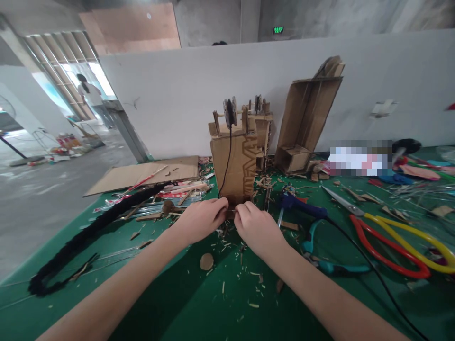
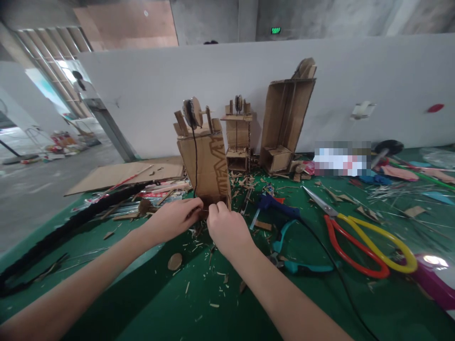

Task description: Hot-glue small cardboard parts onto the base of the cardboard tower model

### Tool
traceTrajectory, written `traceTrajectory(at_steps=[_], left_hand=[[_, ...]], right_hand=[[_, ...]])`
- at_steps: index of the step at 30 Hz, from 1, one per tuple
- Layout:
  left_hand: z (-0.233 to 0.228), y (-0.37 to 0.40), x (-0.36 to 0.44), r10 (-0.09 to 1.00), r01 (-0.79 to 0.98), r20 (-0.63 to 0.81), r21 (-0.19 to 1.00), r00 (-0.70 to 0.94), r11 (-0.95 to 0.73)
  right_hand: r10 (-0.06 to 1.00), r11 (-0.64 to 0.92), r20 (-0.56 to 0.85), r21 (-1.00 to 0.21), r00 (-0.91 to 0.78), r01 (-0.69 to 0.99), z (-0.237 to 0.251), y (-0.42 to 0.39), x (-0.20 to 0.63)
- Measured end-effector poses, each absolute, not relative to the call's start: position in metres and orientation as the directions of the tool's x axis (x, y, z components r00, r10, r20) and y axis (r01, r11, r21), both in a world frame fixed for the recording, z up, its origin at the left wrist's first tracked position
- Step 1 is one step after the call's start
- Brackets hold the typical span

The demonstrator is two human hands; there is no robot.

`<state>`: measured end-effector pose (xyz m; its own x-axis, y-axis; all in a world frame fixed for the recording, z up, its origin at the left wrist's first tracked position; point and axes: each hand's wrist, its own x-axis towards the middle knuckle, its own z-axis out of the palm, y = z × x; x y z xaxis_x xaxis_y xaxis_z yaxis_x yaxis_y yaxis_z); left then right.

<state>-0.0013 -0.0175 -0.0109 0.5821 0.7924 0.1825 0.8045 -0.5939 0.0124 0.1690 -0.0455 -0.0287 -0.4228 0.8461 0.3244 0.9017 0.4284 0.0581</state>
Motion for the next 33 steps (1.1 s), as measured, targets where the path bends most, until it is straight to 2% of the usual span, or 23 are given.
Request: traceTrajectory(at_steps=[7, 13, 18, 21, 24, 27, 29, 33], left_hand=[[-0.0140, -0.0189, 0.0028, 0.814, 0.828, 0.204, 0.027, 0.544, -0.560], [-0.0180, -0.0167, 0.0029, 0.815, 0.833, 0.223, 0.019, 0.535, -0.553], [-0.0193, -0.0145, 0.0021, 0.801, 0.805, 0.219, 0.095, 0.557, -0.586], [-0.0191, -0.0138, 0.0012, 0.794, 0.784, 0.216, 0.150, 0.568, -0.602], [-0.0177, -0.0139, 0.0002, 0.787, 0.769, 0.212, 0.178, 0.579, -0.614], [-0.0158, -0.0141, -0.0003, 0.782, 0.754, 0.212, 0.211, 0.586, -0.622], [-0.0151, -0.0138, -0.0003, 0.780, 0.746, 0.213, 0.229, 0.588, -0.625], [-0.0163, -0.0117, -0.0003, 0.773, 0.739, 0.215, 0.229, 0.597, -0.634]], right_hand=[[0.838, 0.393, 0.403, 0.022, -0.368, 0.919, -0.0327, -0.0411, 0.1646], [0.840, 0.414, 0.362, 0.054, -0.405, 0.908, -0.0303, -0.0422, 0.1656], [0.836, 0.428, 0.367, 0.030, -0.408, 0.903, -0.0307, -0.0408, 0.1656], [0.836, 0.431, 0.423, -0.115, -0.348, 0.895, -0.0329, -0.0389, 0.1656], [0.855, 0.457, 0.434, -0.368, -0.286, 0.810, -0.0341, -0.0373, 0.1653], [0.913, 0.398, 0.351, -0.654, -0.208, 0.644, -0.0350, -0.0365, 0.1638], [0.950, 0.313, 0.263, -0.793, -0.170, 0.523, -0.0352, -0.0369, 0.1625], [0.975, 0.216, 0.164, -0.872, -0.153, 0.439, -0.0327, -0.0395, 0.1606]])
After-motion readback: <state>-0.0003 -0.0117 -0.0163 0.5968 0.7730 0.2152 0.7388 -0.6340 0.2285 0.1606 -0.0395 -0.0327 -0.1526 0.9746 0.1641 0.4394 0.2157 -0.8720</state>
